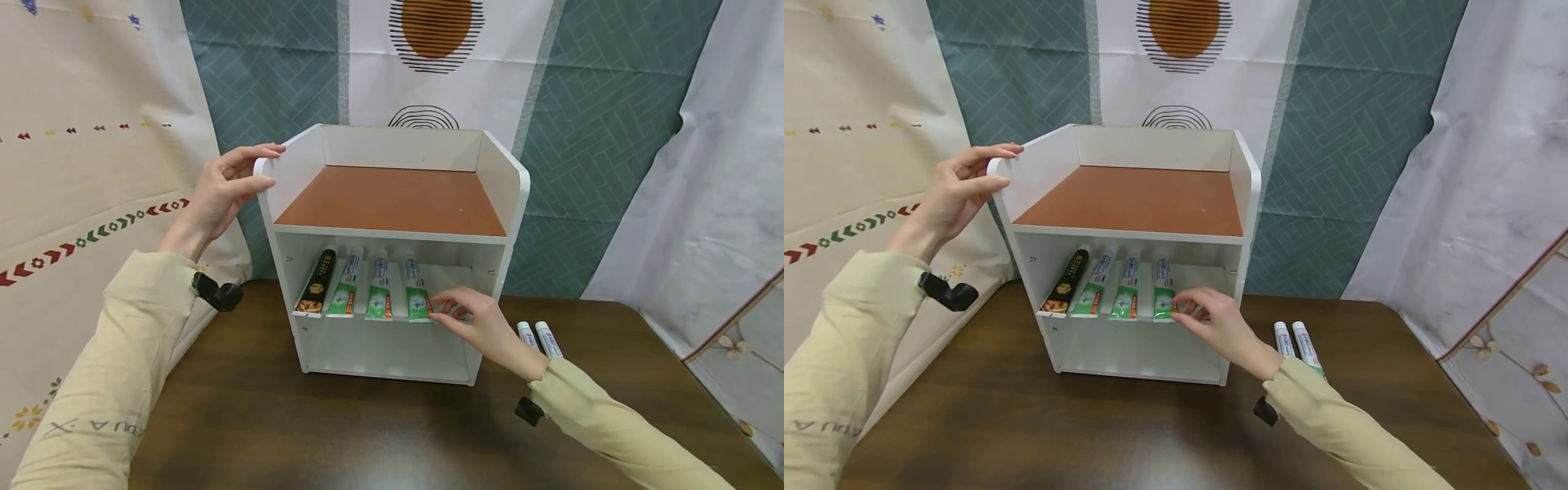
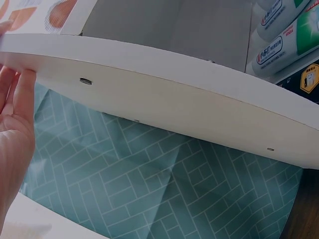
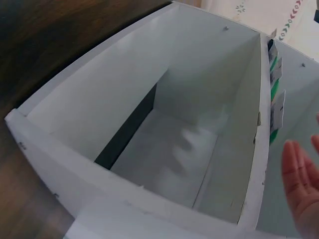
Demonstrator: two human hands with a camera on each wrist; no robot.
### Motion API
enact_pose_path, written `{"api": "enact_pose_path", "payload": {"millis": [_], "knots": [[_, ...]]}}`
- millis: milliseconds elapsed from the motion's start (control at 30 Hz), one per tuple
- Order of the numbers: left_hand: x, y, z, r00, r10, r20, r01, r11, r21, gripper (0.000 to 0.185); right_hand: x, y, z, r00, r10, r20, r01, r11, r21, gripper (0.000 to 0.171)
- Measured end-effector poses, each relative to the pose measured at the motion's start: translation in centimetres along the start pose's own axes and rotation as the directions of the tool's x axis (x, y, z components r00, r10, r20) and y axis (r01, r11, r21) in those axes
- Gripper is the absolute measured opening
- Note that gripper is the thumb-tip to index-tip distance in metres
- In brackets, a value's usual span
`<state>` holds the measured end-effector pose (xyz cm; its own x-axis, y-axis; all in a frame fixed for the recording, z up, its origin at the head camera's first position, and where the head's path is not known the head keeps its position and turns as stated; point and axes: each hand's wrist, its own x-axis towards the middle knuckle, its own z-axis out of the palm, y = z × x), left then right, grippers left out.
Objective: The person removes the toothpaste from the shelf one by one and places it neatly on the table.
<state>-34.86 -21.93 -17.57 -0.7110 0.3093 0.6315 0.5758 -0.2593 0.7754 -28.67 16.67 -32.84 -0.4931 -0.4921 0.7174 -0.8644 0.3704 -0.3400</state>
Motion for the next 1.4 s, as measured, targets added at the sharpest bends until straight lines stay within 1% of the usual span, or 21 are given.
{"api": "enact_pose_path", "payload": {"millis": [67, 167, 233, 333, 467, 500, 733, 867, 900, 1000, 1100, 1200, 1267, 1367, 1400], "knots": [[0.0, 0.0, 0.0, 1.0, 0.002, 0.003, -0.002, 1.0, -0.003, 0.033, 0.4, 0.0, 0.2, 0.997, 0.082, 0.013, -0.082, 0.997, -0.012, 0.025], [0.1, 0.0, 0.0, 1.0, 0.004, 0.004, -0.004, 1.0, -0.007, 0.033, 1.1, -0.1, 0.4, 0.976, 0.211, 0.046, -0.21, 0.978, -0.01, 0.028], [0.1, 0.0, 0.0, 1.0, 0.006, 0.002, -0.006, 1.0, -0.008, 0.033, 1.5, 0.0, 0.5, 0.955, 0.287, 0.08, -0.288, 0.958, 0.001, 0.03], [0.1, 0.0, 0.0, 1.0, 0.009, 0.0, -0.009, 1.0, -0.011, 0.033, 2.0, 0.0, 0.4, 0.914, 0.381, 0.138, -0.385, 0.923, 0.001, 0.032], [0.1, 0.0, 0.0, 1.0, 0.007, -0.001, -0.007, 1.0, -0.009, 0.033, 2.8, 0.0, 0.3, 0.861, 0.47, 0.193, -0.477, 0.879, -0.01, 0.034], [0.1, 0.0, 0.0, 1.0, 0.007, -0.001, -0.007, 1.0, -0.009, 0.033, 3.0, 0.0, 0.3, 0.852, 0.484, 0.201, -0.492, 0.871, -0.009, 0.034], [0.1, 0.0, -0.1, 1.0, 0.011, 0.001, -0.011, 1.0, -0.012, 0.033, 3.9, 0.4, 0.8, 0.807, 0.537, 0.245, -0.556, 0.831, 0.007, 0.034], [0.0, 0.0, -0.1, 1.0, 0.007, 0.001, -0.007, 1.0, -0.005, 0.033, 4.6, 0.2, 1.1, 0.775, 0.576, 0.261, -0.593, 0.805, -0.019, 0.034], [0.0, 0.0, -0.1, 1.0, 0.006, 0.001, -0.006, 1.0, -0.003, 0.033, 4.8, 0.1, 1.1, 0.768, 0.581, 0.267, -0.596, 0.803, -0.033, 0.034], [0.0, 0.0, -0.2, 1.0, 0.005, -0.001, -0.005, 1.0, 0.004, 0.033, 5.4, -0.4, 1.3, 0.76, 0.587, 0.28, -0.591, 0.803, -0.08, 0.033], [0.0, 0.0, -0.1, 1.0, 0.006, -0.004, -0.006, 1.0, 0.006, 0.033, 6.0, -0.7, 1.4, 0.751, 0.591, 0.295, -0.59, 0.801, -0.104, 0.031], [0.0, 0.0, -0.1, 1.0, 0.006, -0.005, -0.006, 1.0, 0.008, 0.033, 6.2, -0.7, 1.4, 0.733, 0.608, 0.303, -0.615, 0.784, -0.085, 0.03], [0.0, -0.1, 0.0, 1.0, 0.006, -0.005, -0.006, 1.0, 0.007, 0.033, 6.2, -0.6, 1.3, 0.719, 0.62, 0.314, -0.642, 0.766, -0.042, 0.03], [0.0, -0.1, 0.0, 1.0, 0.008, 0.001, -0.008, 1.0, 0.015, 0.033, 6.0, -0.5, 1.1, 0.694, 0.639, 0.332, -0.684, 0.729, 0.025, 0.03], [-0.1, -0.1, -0.1, 1.0, 0.009, 0.002, -0.009, 1.0, 0.017, 0.032, 5.9, -0.5, 1.0, 0.691, 0.639, 0.338, -0.69, 0.722, 0.045, 0.03]]}}
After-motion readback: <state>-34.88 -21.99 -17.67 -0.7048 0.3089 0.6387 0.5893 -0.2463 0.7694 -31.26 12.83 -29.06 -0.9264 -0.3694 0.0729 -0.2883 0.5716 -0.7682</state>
